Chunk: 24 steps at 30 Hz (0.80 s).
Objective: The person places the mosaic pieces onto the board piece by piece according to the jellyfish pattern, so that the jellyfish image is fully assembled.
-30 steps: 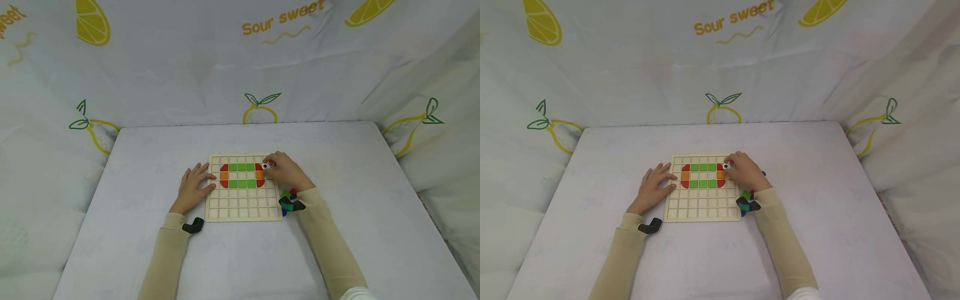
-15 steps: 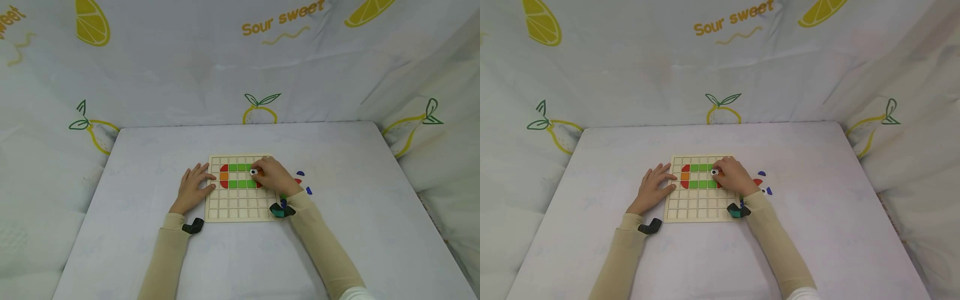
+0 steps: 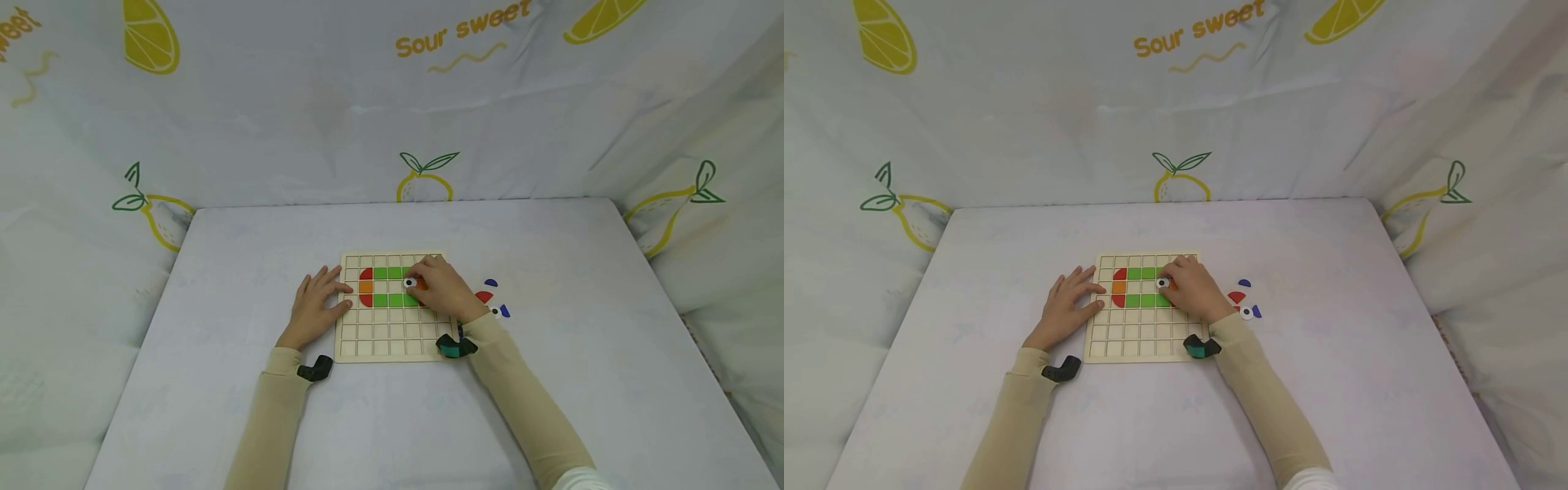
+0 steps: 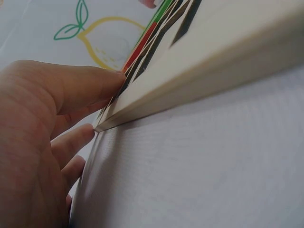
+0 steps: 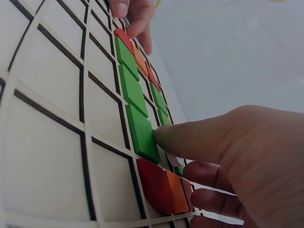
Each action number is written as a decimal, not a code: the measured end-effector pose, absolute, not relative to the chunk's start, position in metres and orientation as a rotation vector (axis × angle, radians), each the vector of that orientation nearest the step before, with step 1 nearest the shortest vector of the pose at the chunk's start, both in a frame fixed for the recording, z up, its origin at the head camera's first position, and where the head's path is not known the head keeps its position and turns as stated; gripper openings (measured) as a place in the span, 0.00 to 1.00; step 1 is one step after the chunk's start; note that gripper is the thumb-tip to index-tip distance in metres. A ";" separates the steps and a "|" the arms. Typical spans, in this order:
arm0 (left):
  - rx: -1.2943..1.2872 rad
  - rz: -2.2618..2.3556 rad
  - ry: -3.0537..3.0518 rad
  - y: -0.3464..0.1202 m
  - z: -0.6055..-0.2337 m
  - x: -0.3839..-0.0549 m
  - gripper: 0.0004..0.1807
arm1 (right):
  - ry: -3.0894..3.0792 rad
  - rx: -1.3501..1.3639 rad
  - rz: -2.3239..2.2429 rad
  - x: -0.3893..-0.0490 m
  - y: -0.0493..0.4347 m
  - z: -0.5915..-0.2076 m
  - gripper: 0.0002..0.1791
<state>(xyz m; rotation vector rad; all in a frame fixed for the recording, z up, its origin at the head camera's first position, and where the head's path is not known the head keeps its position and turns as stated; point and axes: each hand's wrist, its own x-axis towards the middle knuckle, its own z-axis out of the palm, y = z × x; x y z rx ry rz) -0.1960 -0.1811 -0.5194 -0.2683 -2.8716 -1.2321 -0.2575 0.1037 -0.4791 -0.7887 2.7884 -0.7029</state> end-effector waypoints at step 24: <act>-0.253 -1.211 -2.918 -0.182 -0.521 -0.197 0.12 | 2.772 -0.774 -0.717 -0.256 0.102 -0.479 0.16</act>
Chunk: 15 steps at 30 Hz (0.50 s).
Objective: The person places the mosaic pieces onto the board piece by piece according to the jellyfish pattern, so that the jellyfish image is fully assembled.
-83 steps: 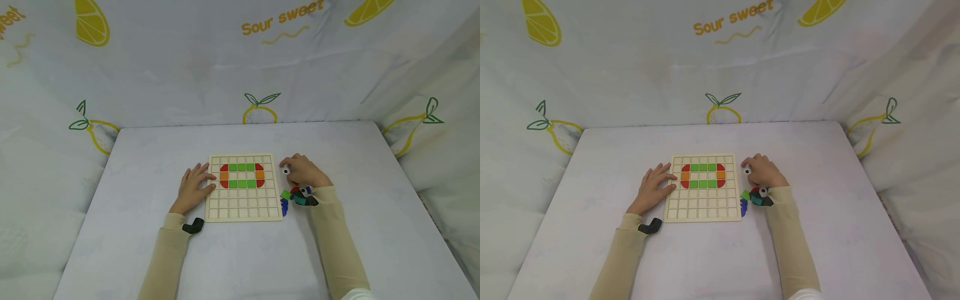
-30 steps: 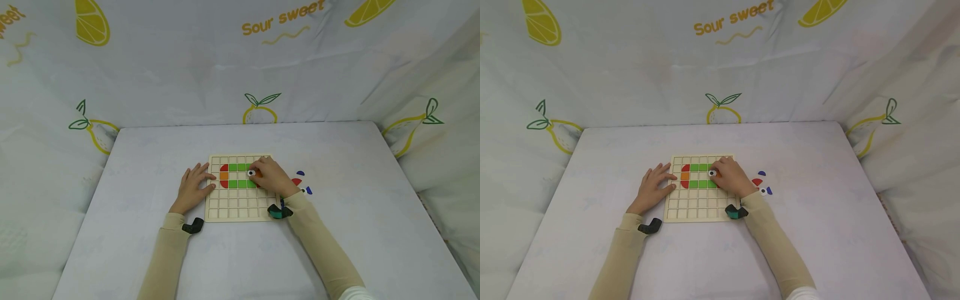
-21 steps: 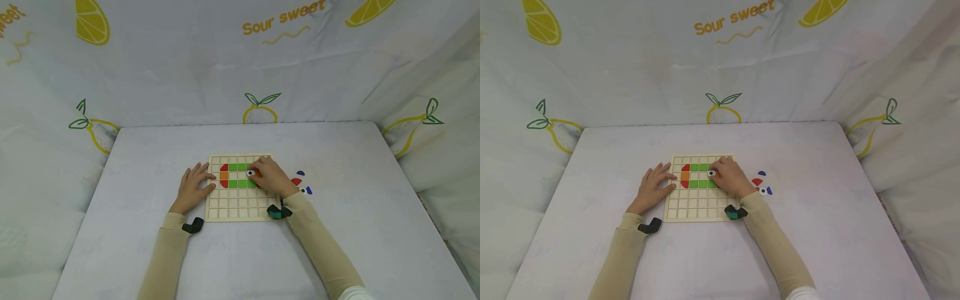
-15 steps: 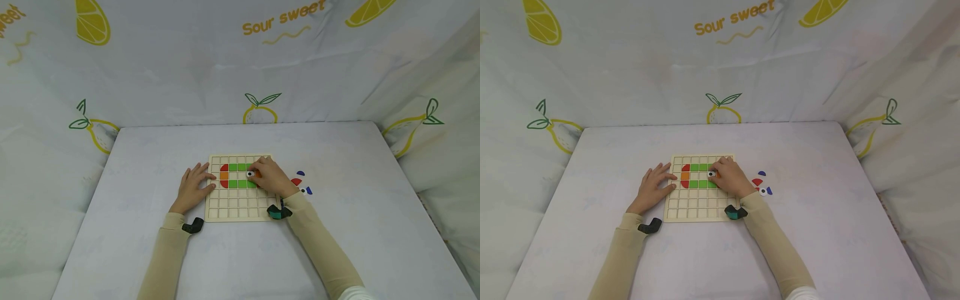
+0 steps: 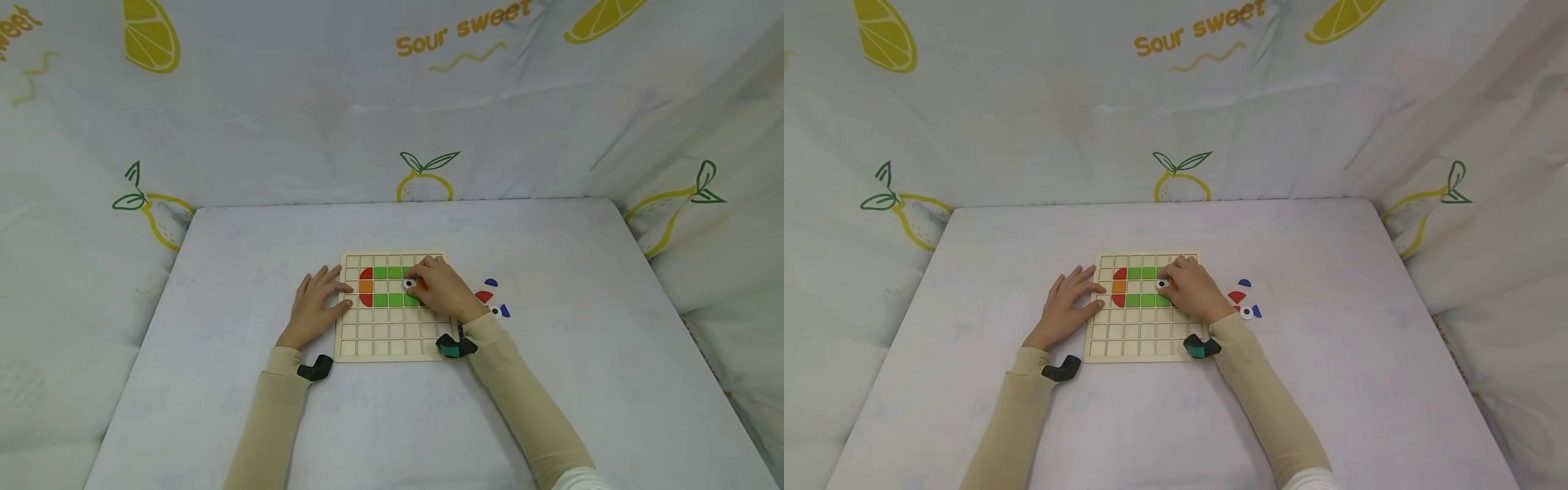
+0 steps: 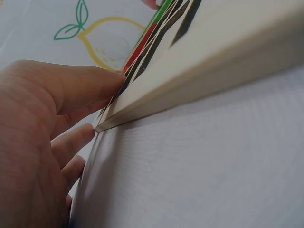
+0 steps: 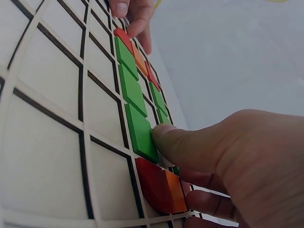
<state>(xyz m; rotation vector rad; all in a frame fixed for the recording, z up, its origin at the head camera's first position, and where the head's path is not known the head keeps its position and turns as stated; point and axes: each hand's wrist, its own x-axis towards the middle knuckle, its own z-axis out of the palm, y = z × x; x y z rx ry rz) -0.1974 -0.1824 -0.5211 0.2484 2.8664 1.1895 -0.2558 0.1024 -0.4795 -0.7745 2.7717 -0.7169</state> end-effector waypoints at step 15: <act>0.250 1.193 2.870 -0.183 -0.523 -0.198 0.12 | 2.760 -0.764 -0.732 -0.256 0.103 -0.478 0.16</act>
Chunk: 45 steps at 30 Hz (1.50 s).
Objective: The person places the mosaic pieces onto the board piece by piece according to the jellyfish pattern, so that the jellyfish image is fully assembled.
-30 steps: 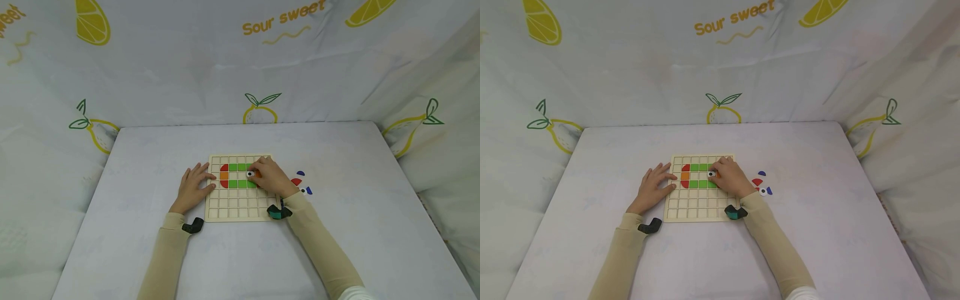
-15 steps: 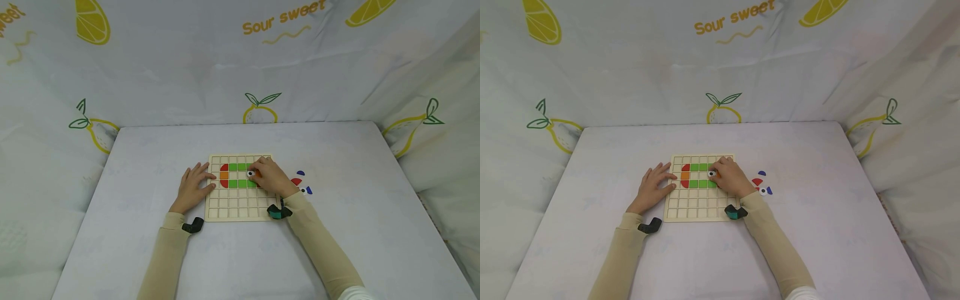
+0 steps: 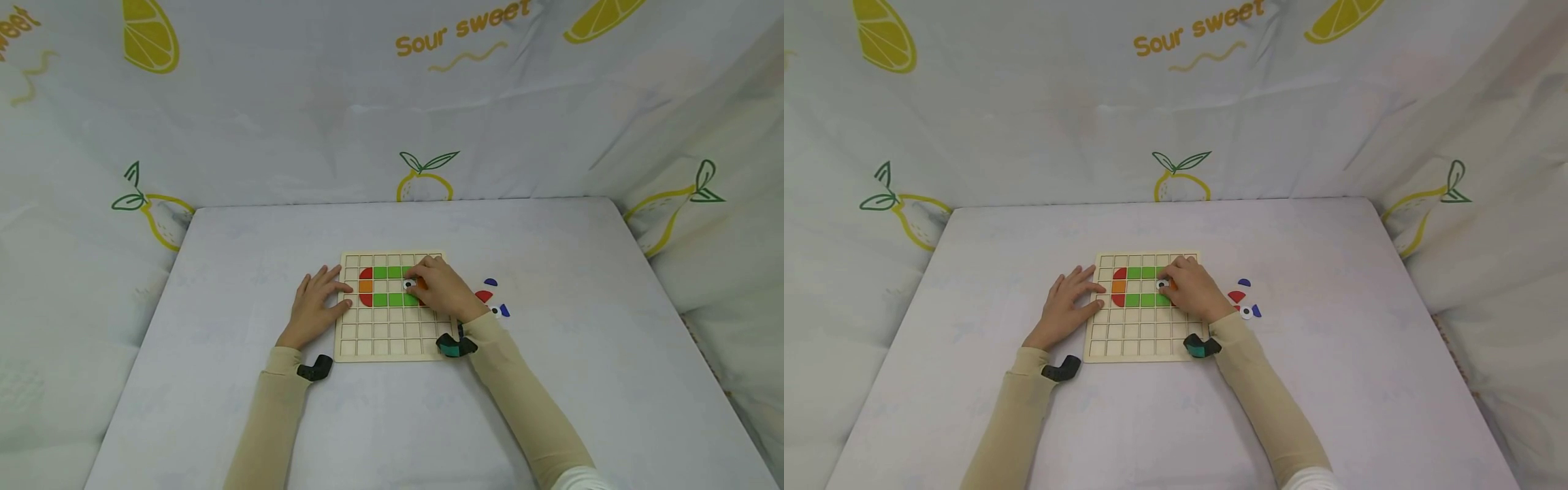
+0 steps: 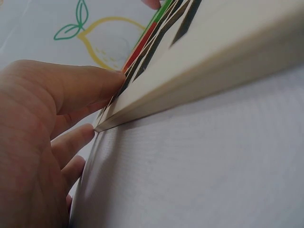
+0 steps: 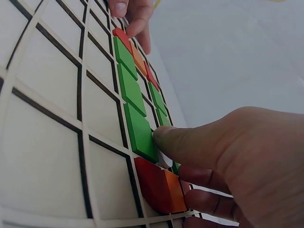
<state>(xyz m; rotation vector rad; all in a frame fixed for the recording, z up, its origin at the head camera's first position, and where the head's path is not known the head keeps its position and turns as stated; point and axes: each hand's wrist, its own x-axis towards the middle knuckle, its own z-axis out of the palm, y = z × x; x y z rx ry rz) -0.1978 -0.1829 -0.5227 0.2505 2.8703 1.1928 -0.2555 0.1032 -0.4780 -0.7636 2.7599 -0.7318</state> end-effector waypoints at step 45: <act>0.263 1.206 2.881 -0.181 -0.521 -0.197 0.14 | 2.736 -0.466 -0.689 -0.210 0.232 -0.447 0.15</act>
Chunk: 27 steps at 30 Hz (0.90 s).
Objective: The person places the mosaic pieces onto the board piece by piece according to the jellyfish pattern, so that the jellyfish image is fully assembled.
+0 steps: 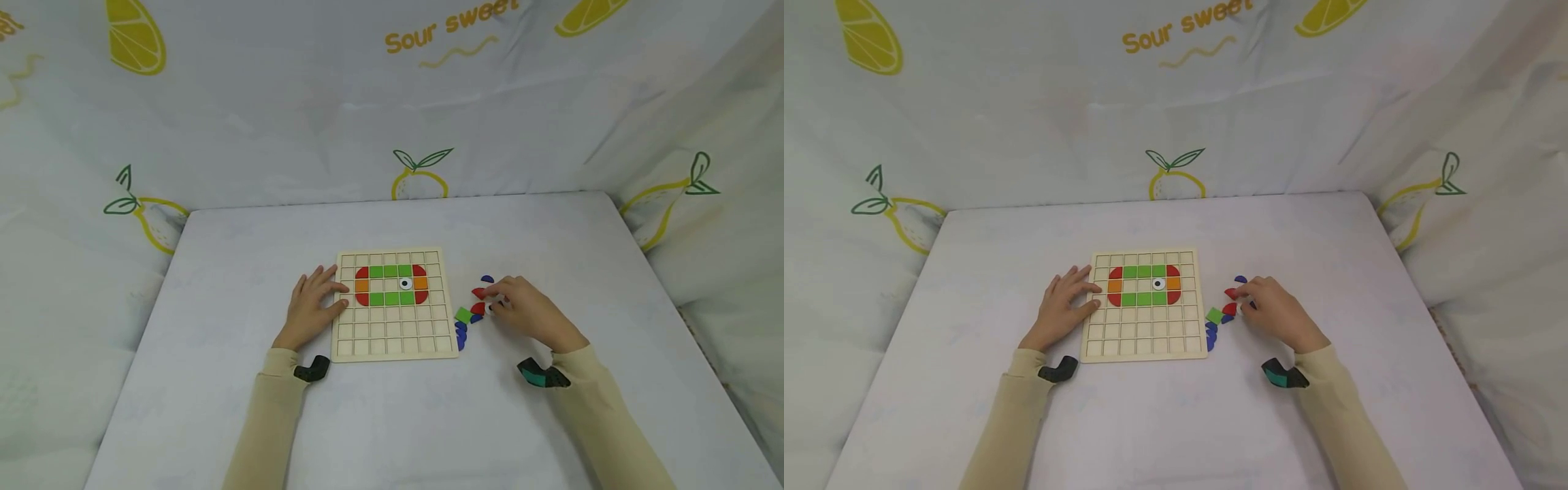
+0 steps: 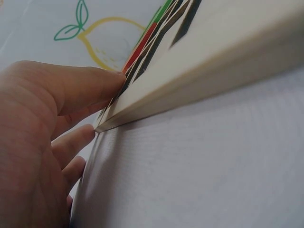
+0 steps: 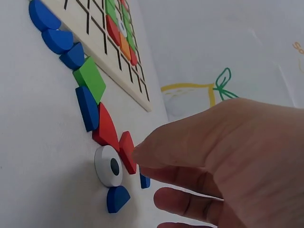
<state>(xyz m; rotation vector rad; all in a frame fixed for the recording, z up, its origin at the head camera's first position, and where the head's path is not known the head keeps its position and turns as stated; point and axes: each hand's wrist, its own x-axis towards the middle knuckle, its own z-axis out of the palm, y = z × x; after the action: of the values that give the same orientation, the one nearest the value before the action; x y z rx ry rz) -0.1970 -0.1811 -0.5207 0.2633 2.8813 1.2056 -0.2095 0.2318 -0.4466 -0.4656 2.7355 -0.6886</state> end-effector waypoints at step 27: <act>0.247 1.209 2.864 -0.181 -0.521 -0.197 0.13 | 2.861 -0.412 -0.539 -0.201 0.235 -0.473 0.20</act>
<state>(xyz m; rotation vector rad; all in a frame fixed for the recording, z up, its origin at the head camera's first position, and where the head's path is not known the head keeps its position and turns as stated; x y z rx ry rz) -0.1965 -0.1811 -0.5210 0.2467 2.8639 1.2093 -0.2006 0.2347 -0.4725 -0.4118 2.8612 -0.5393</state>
